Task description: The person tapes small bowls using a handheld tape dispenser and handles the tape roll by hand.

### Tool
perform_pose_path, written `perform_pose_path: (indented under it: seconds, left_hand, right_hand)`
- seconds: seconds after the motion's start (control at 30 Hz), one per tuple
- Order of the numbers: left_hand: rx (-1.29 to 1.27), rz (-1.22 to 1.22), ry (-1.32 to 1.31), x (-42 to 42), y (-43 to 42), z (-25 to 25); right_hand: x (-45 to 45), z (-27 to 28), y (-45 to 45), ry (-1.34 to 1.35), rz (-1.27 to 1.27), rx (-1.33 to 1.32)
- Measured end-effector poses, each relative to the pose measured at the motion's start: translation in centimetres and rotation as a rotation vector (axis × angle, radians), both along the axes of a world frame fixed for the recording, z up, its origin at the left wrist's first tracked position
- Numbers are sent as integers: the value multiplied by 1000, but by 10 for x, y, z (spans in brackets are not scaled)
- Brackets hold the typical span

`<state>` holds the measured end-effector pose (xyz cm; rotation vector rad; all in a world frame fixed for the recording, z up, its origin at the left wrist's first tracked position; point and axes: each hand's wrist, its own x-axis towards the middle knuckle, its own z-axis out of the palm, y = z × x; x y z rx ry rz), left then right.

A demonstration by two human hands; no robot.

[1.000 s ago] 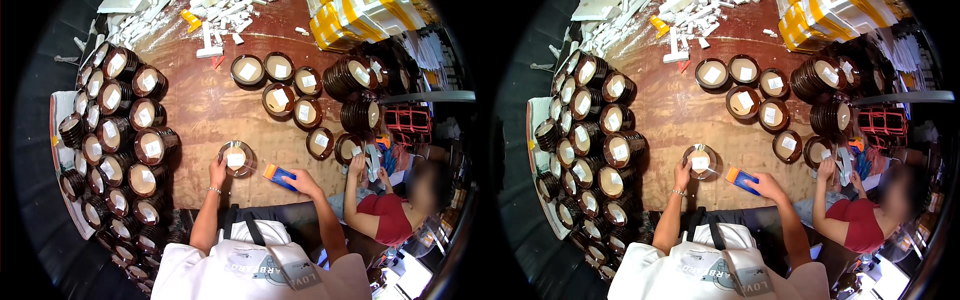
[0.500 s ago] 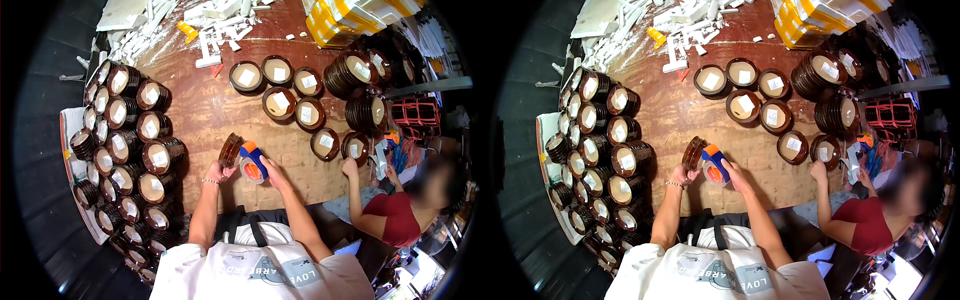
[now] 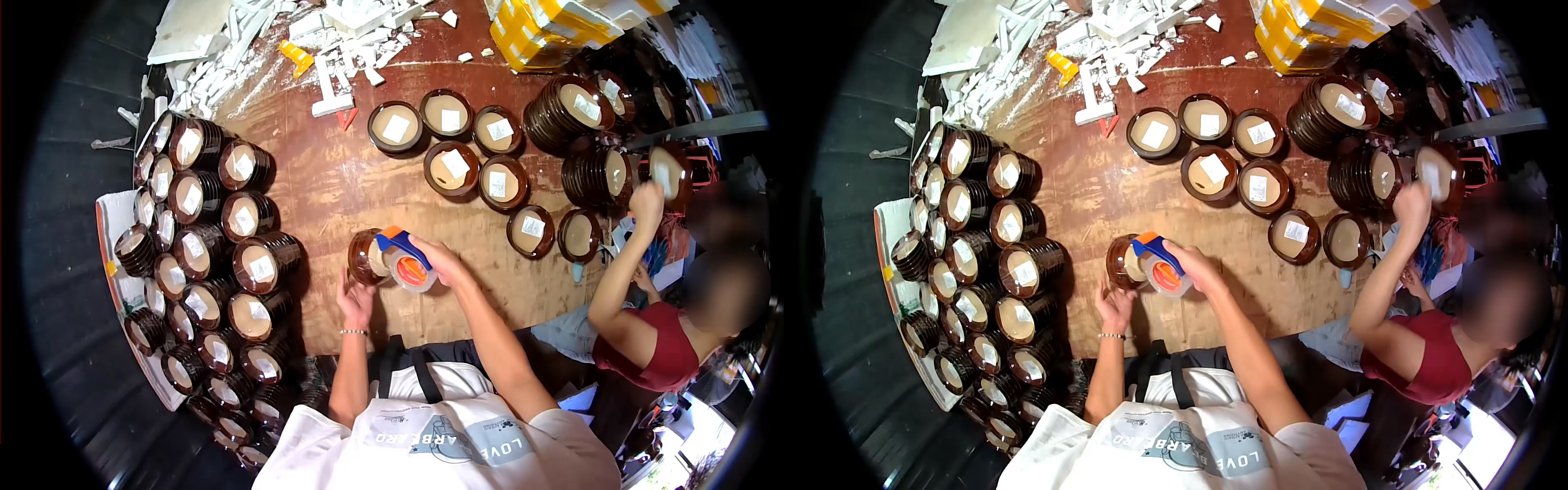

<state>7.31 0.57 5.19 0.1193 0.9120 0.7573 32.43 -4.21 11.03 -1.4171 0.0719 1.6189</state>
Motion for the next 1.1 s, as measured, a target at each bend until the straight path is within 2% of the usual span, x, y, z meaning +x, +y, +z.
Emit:
perform_pose_path:
  seconds: [0.07, 0.1, 0.13, 0.2, 0.3, 0.33, 0.4, 0.43, 0.53, 0.7, 0.77, 0.8, 0.87, 0.93, 1.07, 1.1]
  left_hand:
    - [183, -90, 170, 18, 26, 21]
    - [328, -218, 224, 24, 41, 22]
    - [405, -359, 417, 24, 47, 18]
    - [375, -338, 487, 26, 54, 10]
    - [332, -357, 536, 30, 50, -1]
    - [333, -353, 535, 34, 50, 14]
    - [134, -259, 313, 36, 53, 41]
    - [74, -249, 275, 32, 57, 36]
    - [157, -351, 359, 26, 53, 36]
    - [174, -332, 252, 24, 53, 21]
    - [172, -302, 455, 34, 55, 15]
    - [170, -305, 455, 39, 56, 15]
    - [261, -246, 582, 50, 59, 15]
    - [295, -186, 577, 59, 61, 28]
    - [243, -151, 625, 78, 64, 37]
    - [284, -109, 707, 87, 61, 33]
  right_hand:
    - [4, 12, 17, -41, 95, -6]
    - [1, 13, 27, -55, 89, -23]
    - [-1, 13, 36, -68, 85, -38]
    - [-3, 7, 50, -43, 56, -21]
    - [2, -8, 57, -128, 161, -60]
    - [2, -10, 57, -130, 165, -58]
    - [1, -15, 60, -86, 158, -60]
    - [3, -18, 61, -89, 157, -55]
    - [-2, -28, 49, -37, 141, -64]
    - [-3, -28, 43, 12, 89, -40]
    - [-2, -5, 45, -46, 116, -69]
    - [-4, 1, 46, -102, 145, -100]
    - [-10, -9, 45, -135, 103, -94]
    - [-10, -8, 48, -169, 66, -82]
    - [-3, 7, 43, -47, -36, -40]
    - [-13, 15, 35, -219, -86, -11]
